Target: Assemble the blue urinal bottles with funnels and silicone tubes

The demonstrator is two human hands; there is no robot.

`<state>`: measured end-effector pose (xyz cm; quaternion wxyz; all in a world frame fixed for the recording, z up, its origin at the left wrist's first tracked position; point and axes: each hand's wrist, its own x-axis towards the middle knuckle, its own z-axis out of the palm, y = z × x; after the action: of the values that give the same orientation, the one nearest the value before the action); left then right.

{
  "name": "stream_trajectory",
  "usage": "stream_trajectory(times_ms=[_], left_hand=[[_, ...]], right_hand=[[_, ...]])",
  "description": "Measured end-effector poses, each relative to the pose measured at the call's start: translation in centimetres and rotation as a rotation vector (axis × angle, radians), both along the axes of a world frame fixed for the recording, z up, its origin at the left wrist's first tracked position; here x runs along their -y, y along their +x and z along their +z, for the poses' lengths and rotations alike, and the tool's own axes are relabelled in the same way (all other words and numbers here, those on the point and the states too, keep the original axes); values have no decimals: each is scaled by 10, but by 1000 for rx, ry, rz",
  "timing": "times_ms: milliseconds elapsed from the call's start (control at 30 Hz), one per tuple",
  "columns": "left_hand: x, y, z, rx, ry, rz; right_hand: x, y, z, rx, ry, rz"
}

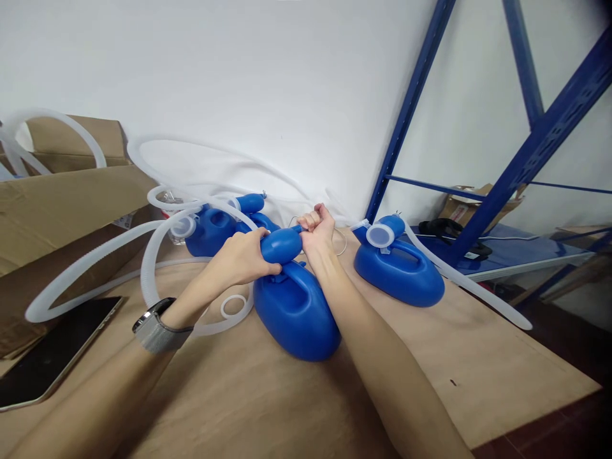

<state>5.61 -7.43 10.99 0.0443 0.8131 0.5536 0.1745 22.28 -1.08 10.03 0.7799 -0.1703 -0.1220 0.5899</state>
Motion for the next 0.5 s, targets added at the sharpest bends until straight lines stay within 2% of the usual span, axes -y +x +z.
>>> stream_trajectory(times_ms=[267,500], left_hand=[[5,3,2,-36,25,25],[5,4,-3,-31,44,30]], right_hand=[[-4,-1,1,-3,-28,-34],[-15,-3,-2,86,-82,-86]])
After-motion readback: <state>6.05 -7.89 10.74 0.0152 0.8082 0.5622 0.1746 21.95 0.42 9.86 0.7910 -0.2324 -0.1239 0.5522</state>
